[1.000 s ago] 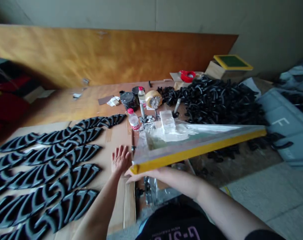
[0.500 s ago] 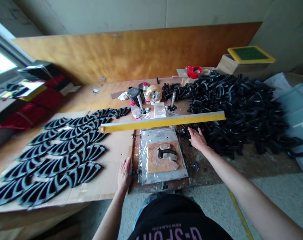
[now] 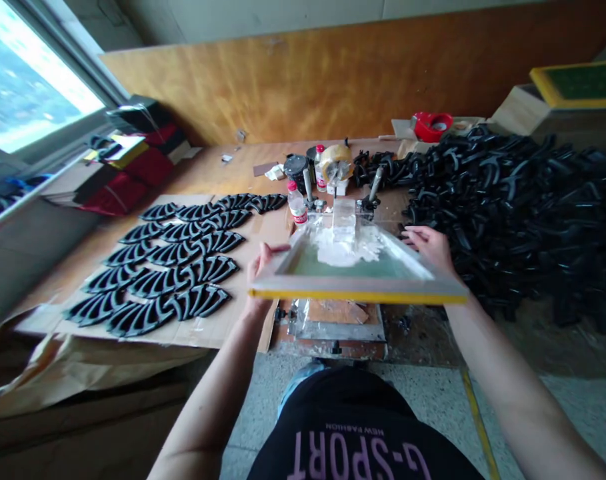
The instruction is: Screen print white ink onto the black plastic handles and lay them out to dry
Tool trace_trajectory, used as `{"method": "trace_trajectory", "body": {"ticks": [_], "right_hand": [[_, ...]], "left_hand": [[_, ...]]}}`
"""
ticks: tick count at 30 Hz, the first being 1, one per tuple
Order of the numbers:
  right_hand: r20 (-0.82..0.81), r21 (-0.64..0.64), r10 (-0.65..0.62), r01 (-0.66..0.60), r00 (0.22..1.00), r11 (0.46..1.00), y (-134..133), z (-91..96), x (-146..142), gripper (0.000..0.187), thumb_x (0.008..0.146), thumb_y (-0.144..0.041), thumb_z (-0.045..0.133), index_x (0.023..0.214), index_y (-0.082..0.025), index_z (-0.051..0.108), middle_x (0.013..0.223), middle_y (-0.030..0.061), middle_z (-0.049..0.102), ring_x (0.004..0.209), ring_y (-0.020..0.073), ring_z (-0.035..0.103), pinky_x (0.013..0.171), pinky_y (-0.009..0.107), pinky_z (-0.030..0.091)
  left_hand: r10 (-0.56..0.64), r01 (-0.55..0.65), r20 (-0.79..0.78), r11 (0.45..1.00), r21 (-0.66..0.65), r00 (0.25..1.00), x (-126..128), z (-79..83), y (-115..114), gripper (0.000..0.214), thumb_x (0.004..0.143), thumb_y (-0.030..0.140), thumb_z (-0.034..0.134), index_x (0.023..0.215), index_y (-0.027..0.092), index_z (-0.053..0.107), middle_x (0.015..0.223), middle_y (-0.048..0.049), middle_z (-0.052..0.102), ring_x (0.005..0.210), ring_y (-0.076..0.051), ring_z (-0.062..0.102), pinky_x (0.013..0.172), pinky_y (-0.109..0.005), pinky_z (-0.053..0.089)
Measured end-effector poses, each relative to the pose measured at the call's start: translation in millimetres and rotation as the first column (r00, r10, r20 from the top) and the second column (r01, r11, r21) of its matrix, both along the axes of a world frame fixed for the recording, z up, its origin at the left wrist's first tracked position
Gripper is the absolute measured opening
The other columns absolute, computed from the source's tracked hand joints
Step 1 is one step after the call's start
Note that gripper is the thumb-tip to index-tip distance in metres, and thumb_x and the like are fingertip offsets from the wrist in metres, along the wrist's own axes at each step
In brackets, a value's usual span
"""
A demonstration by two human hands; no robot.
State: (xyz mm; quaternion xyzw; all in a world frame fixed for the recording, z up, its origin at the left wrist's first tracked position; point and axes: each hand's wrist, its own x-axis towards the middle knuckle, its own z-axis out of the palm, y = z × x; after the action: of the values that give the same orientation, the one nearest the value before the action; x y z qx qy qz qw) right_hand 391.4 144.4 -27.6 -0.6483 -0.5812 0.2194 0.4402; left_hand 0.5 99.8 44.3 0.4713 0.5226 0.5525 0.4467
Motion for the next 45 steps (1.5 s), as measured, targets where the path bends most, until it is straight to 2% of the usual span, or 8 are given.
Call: {"method": "trace_trajectory", "body": {"ticks": [10, 19, 24, 29, 34, 38, 42, 45], "right_hand": [[0.671, -0.168, 0.349, -0.325, 0.654, 0.931, 1.9, 15.8, -151.5, 0.035, 0.08, -0.024, 0.069, 0.113, -0.015, 0.061, 0.12, 0.0147, 0.06, 0.112, 0.0275, 0.055, 0.092, 0.038, 0.047], [0.638, -0.367, 0.713, -0.698, 0.293, 0.615, -67.8, 12.5, -133.8, 0.017, 0.086, -0.009, 0.051, 0.087, -0.02, 0.065, 0.089, 0.0044, 0.066, 0.083, 0.0174, 0.059, 0.069, 0.026, 0.041], [0.669, -0.266, 0.613, -0.635, 0.42, 0.726, -66.2, 3.7, -132.8, 0.02, 0.087, -0.01, 0.05, 0.093, -0.019, 0.066, 0.093, 0.0068, 0.066, 0.091, 0.0195, 0.057, 0.073, 0.028, 0.041], [0.628, -0.257, 0.677, -0.717, 0.385, 0.647, -73.7, -2.8, -135.2, 0.019, 0.089, -0.013, 0.051, 0.095, -0.019, 0.068, 0.09, 0.0056, 0.067, 0.086, 0.0183, 0.059, 0.074, 0.027, 0.044], [0.579, -0.164, 0.479, -0.481, 0.66, 0.861, -16.2, 36.3, -149.1, 0.039, 0.089, -0.032, 0.063, 0.128, -0.03, 0.059, 0.106, 0.0021, 0.068, 0.091, 0.0184, 0.062, 0.078, 0.029, 0.049], [0.493, -0.015, 0.198, -0.219, 0.847, 0.976, 36.8, 63.8, -101.2, 0.054, 0.09, -0.04, 0.059, 0.141, -0.026, 0.048, 0.105, 0.0055, 0.067, 0.081, 0.0188, 0.062, 0.075, 0.033, 0.051], [0.354, 0.052, -0.126, 0.115, 0.927, 0.992, 38.1, 42.3, -37.9, 0.038, 0.095, -0.041, 0.044, 0.114, -0.015, 0.065, 0.089, 0.0073, 0.068, 0.077, 0.0199, 0.062, 0.076, 0.034, 0.05], [0.451, -0.17, 0.104, -0.029, 0.887, 0.985, 3.8, 2.5, -47.1, 0.034, 0.09, -0.047, 0.054, 0.085, -0.017, 0.068, 0.086, 0.0068, 0.066, 0.08, 0.0201, 0.061, 0.078, 0.032, 0.048]], "left_hand": [[-0.33, 0.241, -0.225, 0.906, -0.347, 0.917, -20.3, -142.1, -48.1, 0.073, 0.085, 0.049, 0.056, 0.149, 0.019, 0.036, 0.062, 0.0075, 0.046, 0.052, -0.008, 0.042, 0.05, -0.019, 0.032], [-0.311, 0.214, -0.209, 0.898, -0.385, 0.927, -25.7, -167.2, -45.8, 0.067, 0.085, 0.052, 0.054, 0.142, 0.019, 0.044, 0.076, 0.0013, 0.059, 0.063, -0.012, 0.053, 0.057, -0.022, 0.041], [-0.287, 0.225, -0.112, 0.897, -0.38, 0.952, -23.0, -168.8, -43.9, 0.069, 0.082, 0.052, 0.057, 0.14, 0.017, 0.045, 0.07, 0.0028, 0.057, 0.058, -0.011, 0.051, 0.054, -0.022, 0.04], [-0.265, 0.214, -0.075, 0.891, -0.401, 0.961, -19.1, -154.4, -44.9, 0.073, 0.079, 0.053, 0.06, 0.14, 0.015, 0.045, 0.065, 0.0045, 0.055, 0.052, -0.01, 0.048, 0.049, -0.021, 0.035], [-0.288, 0.26, -0.009, 0.875, -0.409, 0.957, -20.9, -104.6, -46.5, 0.084, 0.078, 0.051, 0.064, 0.149, 0.02, 0.032, 0.066, 0.005, 0.059, 0.053, -0.01, 0.051, 0.048, -0.019, 0.036], [-0.186, 0.178, 0.0, 0.938, -0.296, 0.982, -16.9, -39.3, -33.8, 0.055, 0.083, 0.058, 0.058, 0.12, 0.017, 0.062, 0.071, 0.0012, 0.063, 0.054, -0.009, 0.054, 0.049, -0.02, 0.04], [-0.093, 0.095, 0.147, 0.995, -0.008, 0.985, 1.9, 18.4, 6.2, 0.048, 0.087, 0.06, 0.051, 0.098, 0.016, 0.064, 0.08, -0.002, 0.064, 0.065, -0.011, 0.062, 0.057, -0.021, 0.048], [-0.063, 0.046, 0.202, 0.995, 0.084, 0.977, 14.5, 36.1, 33.2, 0.046, 0.09, 0.059, 0.045, 0.104, 0.017, 0.058, 0.082, -0.0033, 0.065, 0.075, -0.014, 0.066, 0.062, -0.024, 0.052]]}}
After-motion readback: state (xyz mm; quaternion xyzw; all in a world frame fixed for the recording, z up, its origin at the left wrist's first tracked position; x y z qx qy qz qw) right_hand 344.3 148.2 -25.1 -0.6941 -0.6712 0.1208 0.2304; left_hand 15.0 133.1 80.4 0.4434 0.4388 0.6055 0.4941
